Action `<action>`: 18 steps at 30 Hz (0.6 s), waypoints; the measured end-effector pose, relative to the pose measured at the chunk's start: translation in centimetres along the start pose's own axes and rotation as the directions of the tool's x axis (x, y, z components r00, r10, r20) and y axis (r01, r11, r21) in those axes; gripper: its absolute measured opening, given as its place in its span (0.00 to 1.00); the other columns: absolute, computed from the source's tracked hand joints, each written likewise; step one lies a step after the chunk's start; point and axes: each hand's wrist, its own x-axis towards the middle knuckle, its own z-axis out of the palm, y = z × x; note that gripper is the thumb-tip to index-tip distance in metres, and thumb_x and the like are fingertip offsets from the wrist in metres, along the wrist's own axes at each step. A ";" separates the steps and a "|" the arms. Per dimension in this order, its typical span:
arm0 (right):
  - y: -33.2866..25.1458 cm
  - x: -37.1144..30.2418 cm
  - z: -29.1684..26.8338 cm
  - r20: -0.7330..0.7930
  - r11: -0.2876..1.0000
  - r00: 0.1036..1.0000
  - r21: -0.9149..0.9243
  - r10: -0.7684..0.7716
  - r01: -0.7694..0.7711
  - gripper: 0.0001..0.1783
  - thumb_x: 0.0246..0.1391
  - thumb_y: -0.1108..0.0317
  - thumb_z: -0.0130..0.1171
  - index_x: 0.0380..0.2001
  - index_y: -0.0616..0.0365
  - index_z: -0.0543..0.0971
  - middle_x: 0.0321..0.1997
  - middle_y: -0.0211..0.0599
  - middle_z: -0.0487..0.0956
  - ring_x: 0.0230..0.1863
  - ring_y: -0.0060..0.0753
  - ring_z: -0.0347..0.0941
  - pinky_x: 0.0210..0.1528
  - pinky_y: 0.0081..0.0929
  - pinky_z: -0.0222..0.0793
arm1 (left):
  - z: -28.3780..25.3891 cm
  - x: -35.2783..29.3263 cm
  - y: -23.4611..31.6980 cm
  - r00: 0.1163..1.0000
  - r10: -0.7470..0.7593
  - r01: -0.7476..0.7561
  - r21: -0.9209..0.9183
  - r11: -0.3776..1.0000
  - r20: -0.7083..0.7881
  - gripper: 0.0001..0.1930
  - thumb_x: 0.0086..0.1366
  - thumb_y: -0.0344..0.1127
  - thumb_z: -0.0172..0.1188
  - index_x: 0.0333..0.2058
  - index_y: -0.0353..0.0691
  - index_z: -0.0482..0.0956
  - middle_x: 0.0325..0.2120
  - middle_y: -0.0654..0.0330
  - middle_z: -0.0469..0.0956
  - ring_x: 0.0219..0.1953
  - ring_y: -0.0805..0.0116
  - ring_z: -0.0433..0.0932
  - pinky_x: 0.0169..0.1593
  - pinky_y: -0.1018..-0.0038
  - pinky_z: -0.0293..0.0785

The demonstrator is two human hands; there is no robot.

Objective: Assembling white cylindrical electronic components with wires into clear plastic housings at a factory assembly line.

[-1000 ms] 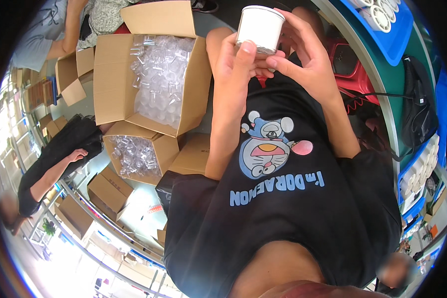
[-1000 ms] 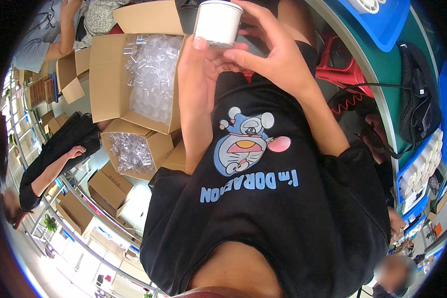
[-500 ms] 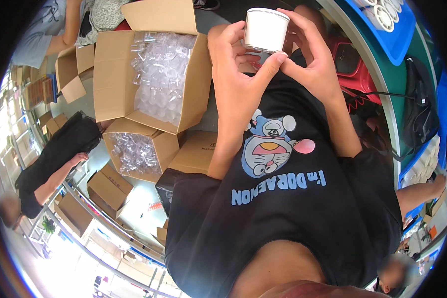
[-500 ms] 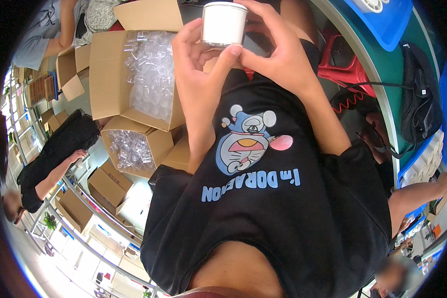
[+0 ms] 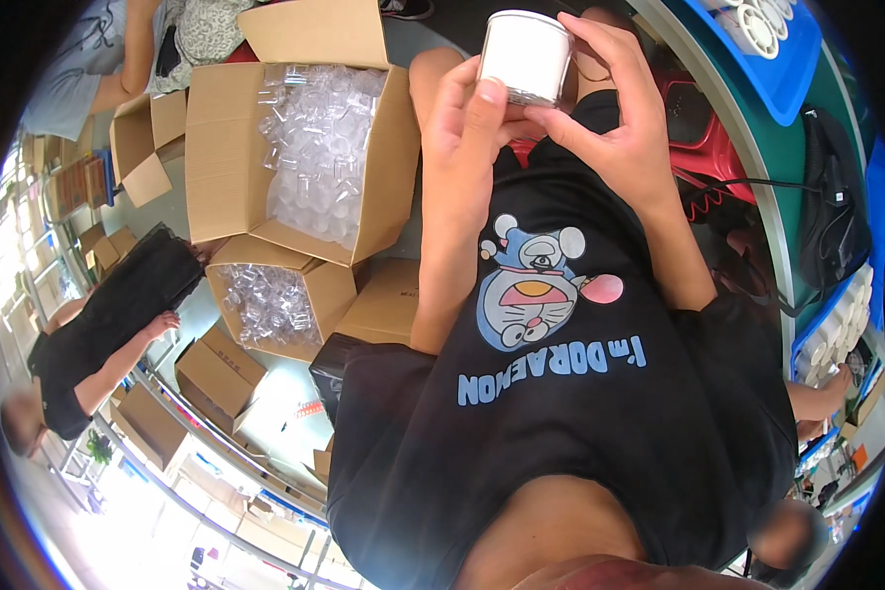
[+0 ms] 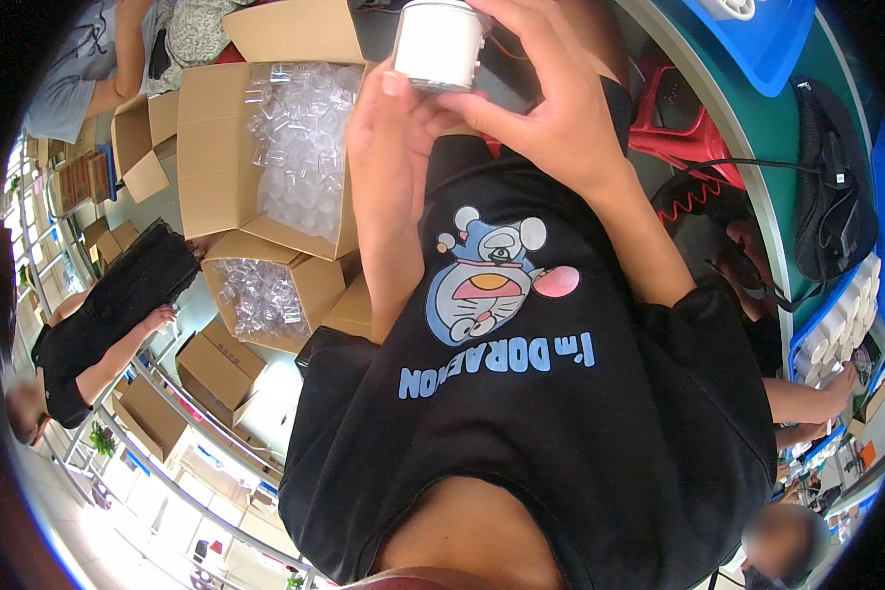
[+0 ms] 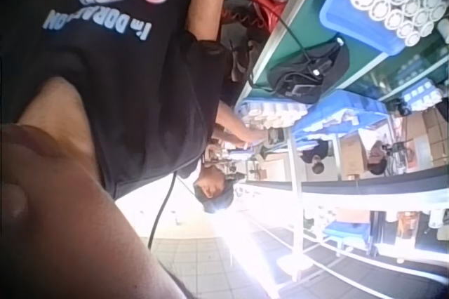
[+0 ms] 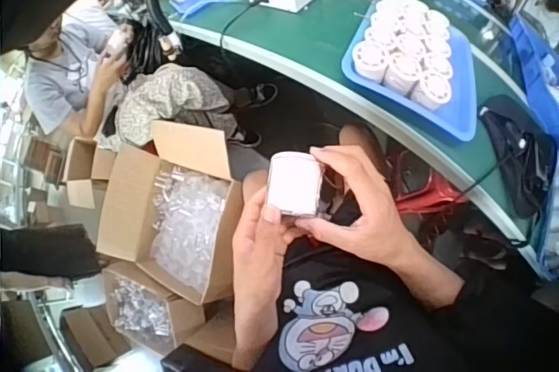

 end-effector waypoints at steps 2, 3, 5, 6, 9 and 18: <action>0.0 0.0 0.3 0.002 0.994 0.999 -0.109 -0.033 0.033 0.39 0.39 0.71 0.72 0.57 0.59 0.69 0.52 0.38 0.72 0.54 0.34 0.69 0.57 0.28 0.63 | -0.5 0.1 -0.3 0.999 -0.039 0.041 -0.081 0.996 0.032 0.27 0.70 0.48 0.49 0.54 0.27 0.64 0.43 0.46 0.77 0.43 0.63 0.79 0.45 0.70 0.77; -0.3 0.1 0.1 -0.018 0.992 0.999 -0.116 -0.042 0.040 0.39 0.38 0.70 0.73 0.57 0.59 0.70 0.52 0.39 0.72 0.53 0.35 0.70 0.56 0.28 0.64 | 0.0 0.2 0.1 0.997 -0.040 0.045 -0.093 0.995 0.062 0.27 0.71 0.50 0.46 0.53 0.28 0.65 0.42 0.47 0.77 0.42 0.63 0.79 0.44 0.70 0.77; -0.7 0.4 -0.3 -0.042 0.991 0.998 -0.124 -0.056 0.051 0.38 0.38 0.69 0.73 0.56 0.59 0.70 0.51 0.40 0.73 0.53 0.36 0.71 0.55 0.28 0.64 | 0.6 0.4 0.6 0.995 -0.037 0.047 -0.102 0.994 0.095 0.28 0.72 0.52 0.42 0.53 0.28 0.66 0.42 0.47 0.77 0.42 0.62 0.79 0.44 0.70 0.77; -0.6 0.5 -0.1 -0.045 0.986 0.996 -0.149 -0.076 0.068 0.38 0.38 0.70 0.73 0.56 0.59 0.70 0.52 0.40 0.73 0.52 0.36 0.71 0.55 0.29 0.65 | 0.4 0.5 0.5 0.990 -0.078 0.097 -0.159 0.983 0.118 0.28 0.73 0.52 0.41 0.53 0.29 0.66 0.41 0.48 0.77 0.41 0.62 0.79 0.44 0.70 0.77; -0.1 0.7 0.3 -0.035 0.981 0.996 -0.178 -0.085 0.078 0.38 0.39 0.70 0.73 0.56 0.60 0.70 0.52 0.42 0.74 0.53 0.37 0.72 0.56 0.29 0.65 | -0.5 1.4 -0.8 0.988 -0.097 0.106 -0.079 0.991 0.118 0.27 0.73 0.52 0.36 0.55 0.32 0.64 0.45 0.49 0.75 0.43 0.59 0.78 0.44 0.66 0.77; 1.6 0.0 1.0 0.007 0.993 0.998 0.097 0.070 -0.070 0.39 0.40 0.73 0.71 0.59 0.59 0.67 0.53 0.43 0.74 0.54 0.39 0.72 0.57 0.33 0.67 | 0.2 1.9 -2.1 0.987 -0.159 0.160 -0.246 0.956 0.028 0.29 0.74 0.54 0.32 0.57 0.33 0.63 0.45 0.48 0.75 0.40 0.63 0.79 0.44 0.68 0.76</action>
